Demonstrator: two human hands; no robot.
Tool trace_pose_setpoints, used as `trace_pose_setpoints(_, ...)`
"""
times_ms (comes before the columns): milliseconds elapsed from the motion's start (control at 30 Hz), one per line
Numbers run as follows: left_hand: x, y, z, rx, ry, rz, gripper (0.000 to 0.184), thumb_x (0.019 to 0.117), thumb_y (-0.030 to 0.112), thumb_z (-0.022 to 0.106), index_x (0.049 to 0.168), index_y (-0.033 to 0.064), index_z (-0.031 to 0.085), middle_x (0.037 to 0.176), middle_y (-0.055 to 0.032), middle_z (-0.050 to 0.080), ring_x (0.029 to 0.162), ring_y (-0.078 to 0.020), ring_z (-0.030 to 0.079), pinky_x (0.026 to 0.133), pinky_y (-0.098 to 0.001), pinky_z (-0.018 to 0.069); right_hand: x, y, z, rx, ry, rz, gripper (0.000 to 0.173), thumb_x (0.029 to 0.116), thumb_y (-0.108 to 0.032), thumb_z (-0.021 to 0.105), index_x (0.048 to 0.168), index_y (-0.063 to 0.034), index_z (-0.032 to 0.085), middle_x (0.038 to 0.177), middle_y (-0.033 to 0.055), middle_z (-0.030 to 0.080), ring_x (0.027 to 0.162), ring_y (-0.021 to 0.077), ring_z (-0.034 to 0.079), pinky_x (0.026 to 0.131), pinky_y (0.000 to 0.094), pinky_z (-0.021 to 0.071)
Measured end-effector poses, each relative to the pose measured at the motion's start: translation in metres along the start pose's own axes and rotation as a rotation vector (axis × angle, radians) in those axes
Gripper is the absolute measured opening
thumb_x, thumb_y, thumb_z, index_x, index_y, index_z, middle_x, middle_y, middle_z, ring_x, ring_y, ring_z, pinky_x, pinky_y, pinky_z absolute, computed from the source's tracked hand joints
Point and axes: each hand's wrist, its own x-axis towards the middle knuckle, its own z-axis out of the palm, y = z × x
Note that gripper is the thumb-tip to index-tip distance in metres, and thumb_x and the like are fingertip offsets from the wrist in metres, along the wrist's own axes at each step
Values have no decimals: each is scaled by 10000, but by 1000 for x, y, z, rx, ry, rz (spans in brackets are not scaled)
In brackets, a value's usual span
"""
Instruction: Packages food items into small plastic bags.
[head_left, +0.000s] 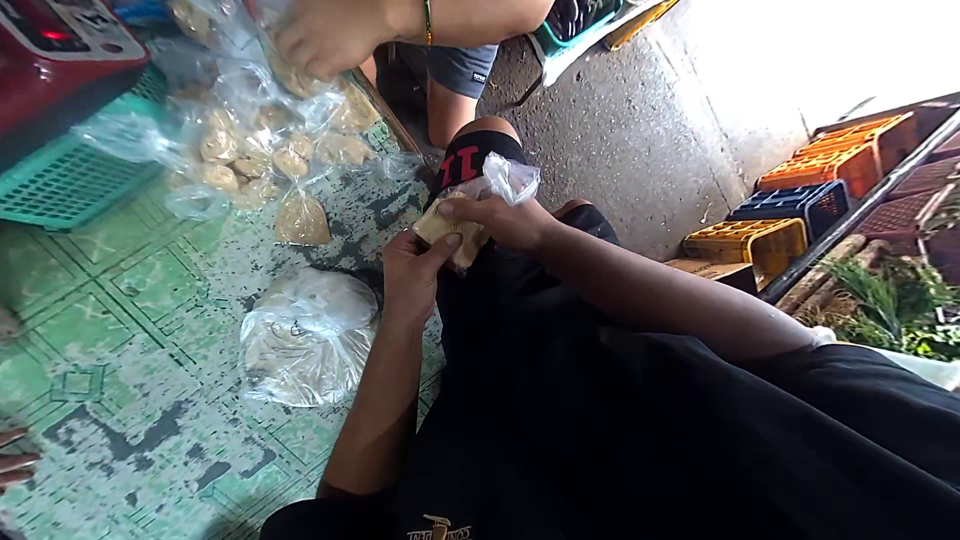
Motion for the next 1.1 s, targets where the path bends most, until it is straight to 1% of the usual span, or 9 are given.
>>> trace_pose_setpoints(100,2,2,-2,47,-12,30,151,902,48,757,1048,65,720,928,-62,730,749,-141,692,685,-304,612,-1,1,-1,19,3,-18,123,928,-82,741,997,14,710,894,92,745,833,153,726,829,353,624)
trace_pose_setpoints(267,5,-3,-3,-3,37,4,90,984,148,686,1041,87,719,944,-38,731,817,-125,700,767,-312,608,1,-6,-7,-29,16,-50,178,954,-125,713,1085,-10,678,961,52,720,923,110,698,886,322,596)
trace_pose_setpoints(433,8,-6,-9,76,19,-3,113,979,117,678,1080,73,707,972,-40,729,833,-132,698,767,-327,610,-1,6,-13,-47,27,-148,107,941,-88,717,993,1,687,906,60,718,874,109,689,857,316,588)
trace_pose_setpoints(567,7,-3,-8,131,14,16,120,935,81,710,1050,50,718,913,-47,735,806,-135,702,757,-322,612,2,9,-12,-96,-99,-182,141,937,-75,703,1030,30,713,962,109,747,905,160,718,862,377,611)
trace_pose_setpoints(700,10,-1,10,136,-21,15,120,939,96,677,1054,77,704,900,3,729,815,-97,700,767,-291,611,-1,6,-22,-282,-85,-211,151,910,-53,705,1025,44,707,942,119,740,878,146,710,848,365,603)
trace_pose_setpoints(800,9,-3,15,98,-27,-67,195,968,100,623,1152,38,640,937,-46,735,802,-164,735,734,-343,647,5,2,-23,-235,-43,-238,156,918,-58,696,1022,58,702,939,123,741,878,135,710,864,348,599)
trace_pose_setpoints(867,8,-7,21,87,-98,-112,195,965,72,634,1149,7,644,928,-88,750,763,-209,748,706,-371,659,5,3,-29,-177,-10,-200,158,951,-65,672,1045,61,685,956,123,731,895,142,704,869,349,602)
trace_pose_setpoints(967,9,-5,23,130,-86,-95,154,922,66,692,1075,43,694,865,-47,753,700,-164,734,667,-326,649,1,-9,-34,-198,2,-80,167,1009,-99,608,1076,40,671,979,91,710,922,118,682,877,329,586)
trace_pose_setpoints(1100,9,5,10,143,-69,-127,149,923,83,732,1051,16,694,861,-81,745,708,-186,733,670,-334,648,2,-4,-31,-166,-33,-16,143,995,-103,632,1071,3,691,964,93,721,883,160,697,818,372,609)
